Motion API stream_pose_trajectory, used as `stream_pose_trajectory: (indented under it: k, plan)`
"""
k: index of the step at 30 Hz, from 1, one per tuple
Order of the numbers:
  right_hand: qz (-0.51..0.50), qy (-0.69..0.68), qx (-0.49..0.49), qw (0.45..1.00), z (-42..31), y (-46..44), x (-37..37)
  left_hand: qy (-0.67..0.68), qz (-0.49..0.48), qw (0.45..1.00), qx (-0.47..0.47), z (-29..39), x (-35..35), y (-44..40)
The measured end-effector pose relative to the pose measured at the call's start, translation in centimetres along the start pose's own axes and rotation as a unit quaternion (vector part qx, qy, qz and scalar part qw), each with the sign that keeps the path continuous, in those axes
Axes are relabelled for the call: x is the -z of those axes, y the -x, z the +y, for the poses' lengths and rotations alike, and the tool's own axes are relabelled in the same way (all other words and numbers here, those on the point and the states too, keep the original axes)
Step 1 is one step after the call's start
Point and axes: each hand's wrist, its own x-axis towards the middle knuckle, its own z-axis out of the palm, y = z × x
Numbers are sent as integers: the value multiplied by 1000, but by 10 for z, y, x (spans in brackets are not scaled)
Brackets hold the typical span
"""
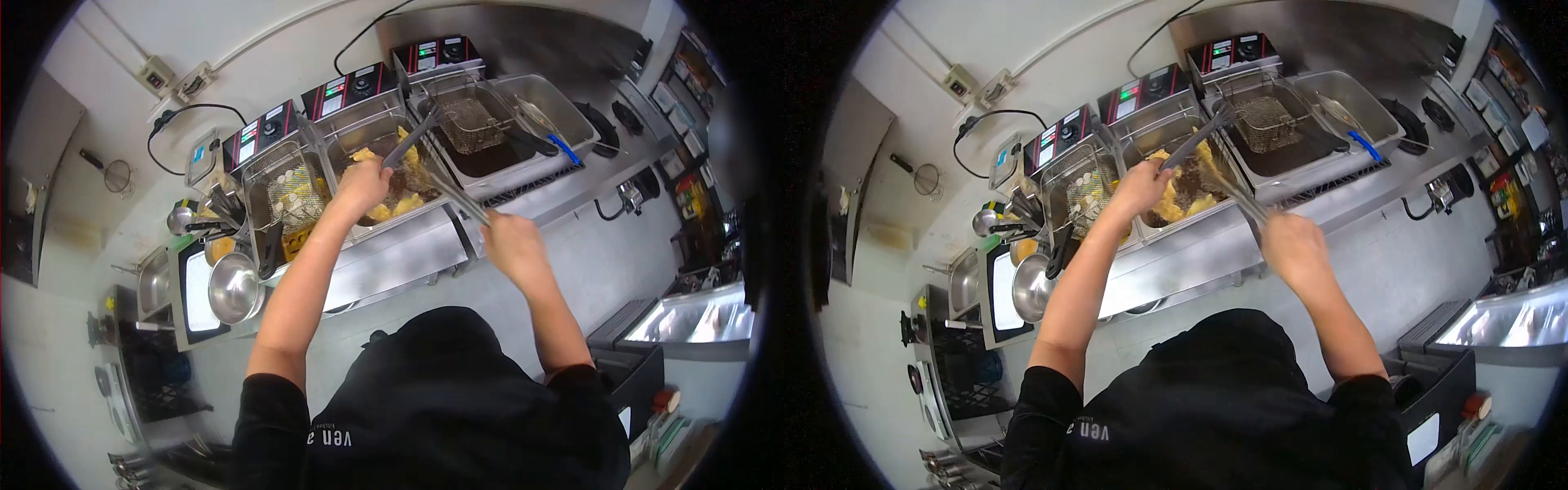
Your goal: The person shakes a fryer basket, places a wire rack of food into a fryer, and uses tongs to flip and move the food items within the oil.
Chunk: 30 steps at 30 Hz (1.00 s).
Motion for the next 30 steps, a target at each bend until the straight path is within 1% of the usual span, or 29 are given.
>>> stream_pose_trajectory:
  k: [1, 3, 4, 6, 8, 10, 11, 15, 17, 18, 20, 24, 26, 30]
  plan:
    - [9, 6, 14, 1000, -10, -11, -11, -1, -6, 1000, -6, 2, 2, -1]
    - [-41, 47, -23, 998, -18, -47, -47, 29, -31, 999, 23, 5, 8, -1]
    - [-38, 56, -19, 998, -22, -62, -58, 10, -25, 1000, 13, 13, 15, 3]
    - [-34, 66, -15, 997, -30, -87, -79, 3, -25, 1000, 3, 8, 16, 2]
    - [-58, 83, -31, 994, -39, -102, -98, -1, -28, 1000, 0, 4, 16, 3]
    - [-75, 93, -34, 992, -43, -107, -113, -6, -10, 1000, -17, 3, 19, 3]
    - [-90, 104, -34, 990, -48, -108, -114, -4, -9, 1000, -17, 2, 20, 3]
    - [-87, 129, -27, 988, -65, -93, -118, -13, -20, 1000, -16, -2, 26, 0]
    - [-76, 146, 6, 986, -67, -86, -116, -9, -23, 999, -22, -4, 28, 2]
    - [-76, 149, 3, 986, -68, -83, -115, -3, -24, 999, -22, -5, 29, 2]
    - [-70, 165, 49, 983, -72, -76, -109, 5, -25, 999, -24, -6, 31, 3]
    - [-103, 178, 42, 978, -81, -67, -91, -5, -14, 999, -35, -13, 30, 4]
    - [-57, 187, -9, 981, -79, -68, -90, -6, -8, 999, -42, -14, 29, 4]
    - [-81, 212, 19, 974, -77, -80, -96, -12, -16, 1000, -14, -6, 25, 4]
